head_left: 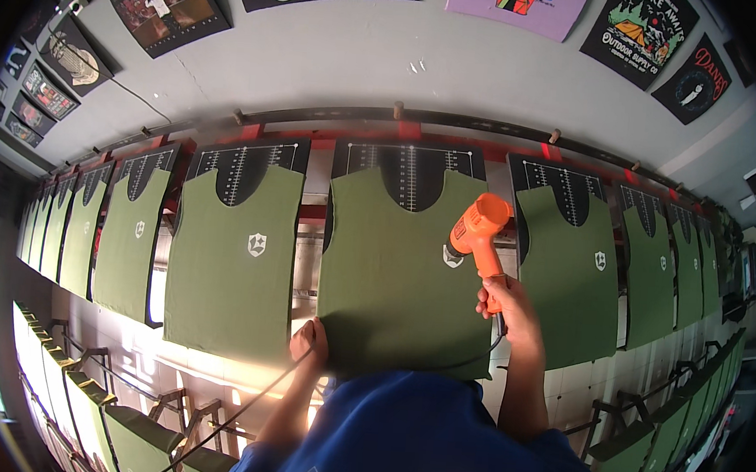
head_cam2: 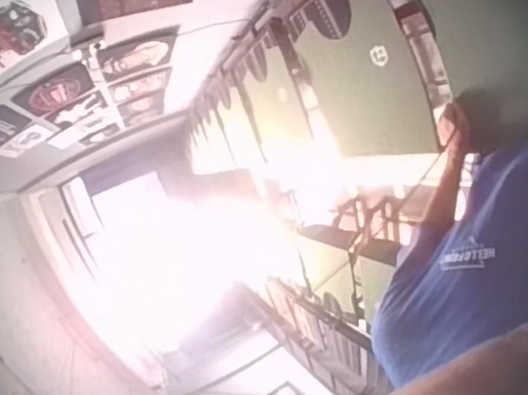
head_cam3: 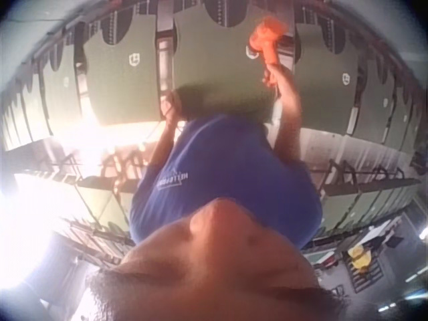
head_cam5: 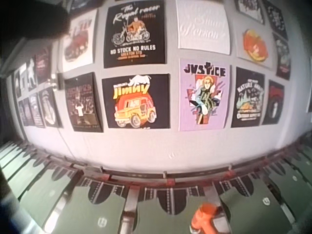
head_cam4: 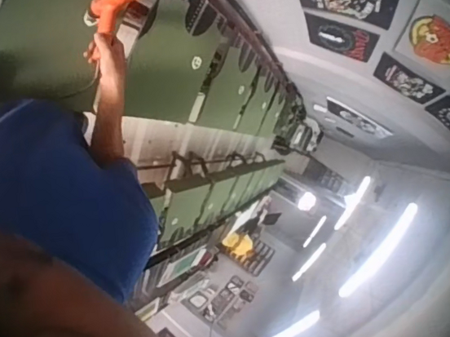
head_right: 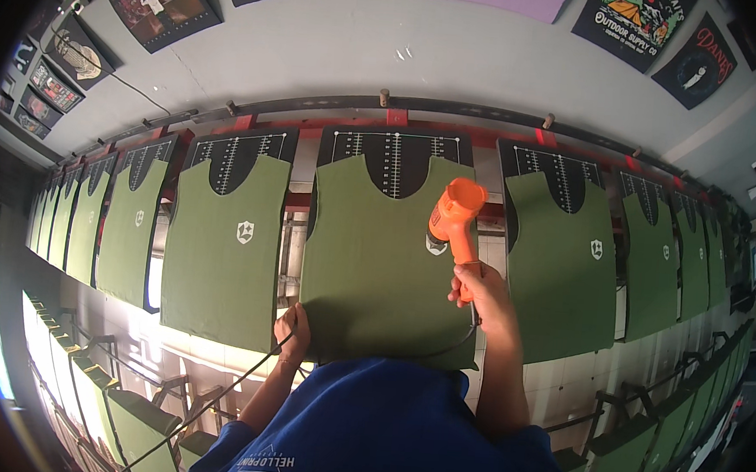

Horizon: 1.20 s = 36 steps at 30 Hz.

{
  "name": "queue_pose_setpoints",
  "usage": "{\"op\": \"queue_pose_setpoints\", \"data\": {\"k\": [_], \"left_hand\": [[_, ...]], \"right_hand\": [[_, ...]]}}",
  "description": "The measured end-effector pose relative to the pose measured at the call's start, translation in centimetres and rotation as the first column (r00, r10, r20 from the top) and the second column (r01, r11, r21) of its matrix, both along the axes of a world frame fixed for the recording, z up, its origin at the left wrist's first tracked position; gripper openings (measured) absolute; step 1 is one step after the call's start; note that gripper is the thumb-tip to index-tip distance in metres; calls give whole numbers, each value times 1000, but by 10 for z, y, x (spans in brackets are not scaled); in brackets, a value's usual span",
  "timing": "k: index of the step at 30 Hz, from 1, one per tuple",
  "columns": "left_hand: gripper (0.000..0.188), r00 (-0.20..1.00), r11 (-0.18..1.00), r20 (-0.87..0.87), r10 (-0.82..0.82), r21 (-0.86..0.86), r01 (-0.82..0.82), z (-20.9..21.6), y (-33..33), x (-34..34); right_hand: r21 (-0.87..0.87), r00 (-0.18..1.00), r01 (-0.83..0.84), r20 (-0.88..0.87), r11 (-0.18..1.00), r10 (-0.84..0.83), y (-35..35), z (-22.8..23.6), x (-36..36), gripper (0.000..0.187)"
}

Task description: The person uses a heat gun to apply heat to a green t-shirt laid out on a printing press. They then move to a screen printing station and use a squeegee to pull blue ink across a screen, printing a design onto the shirt.

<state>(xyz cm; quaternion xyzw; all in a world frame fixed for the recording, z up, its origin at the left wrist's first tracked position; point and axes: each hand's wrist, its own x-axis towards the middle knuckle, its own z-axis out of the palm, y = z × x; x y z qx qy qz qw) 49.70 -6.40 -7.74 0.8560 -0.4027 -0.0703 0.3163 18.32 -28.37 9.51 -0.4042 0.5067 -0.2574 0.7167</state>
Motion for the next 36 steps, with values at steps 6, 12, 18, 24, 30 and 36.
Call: {"op": "queue_pose_setpoints", "data": {"k": [6,12,18,24,30,36], "left_hand": [[37,998,991,-59,31,130,-24,4,1,1],[36,999,998,-46,4,57,-1,2,-1,1],[36,1000,1000,-16,-3,-19,3,-4,1,3],[36,998,999,-50,-25,-33,23,-1,0,5],[37,997,999,-76,-34,-13,33,-4,0,5],[38,991,1000,-131,5,-6,-6,5,-3,3]], "right_hand": [[-43,999,-22,-47,999,20,4,-1,1,29],[-52,996,-48,-73,997,44,12,-2,0,34],[-62,995,-49,-85,997,44,22,10,0,30],[-40,995,-40,-89,998,36,30,21,4,26],[-25,991,-57,-124,998,54,30,21,15,27],[-5,991,-79,-105,997,78,16,19,29,26]]}}
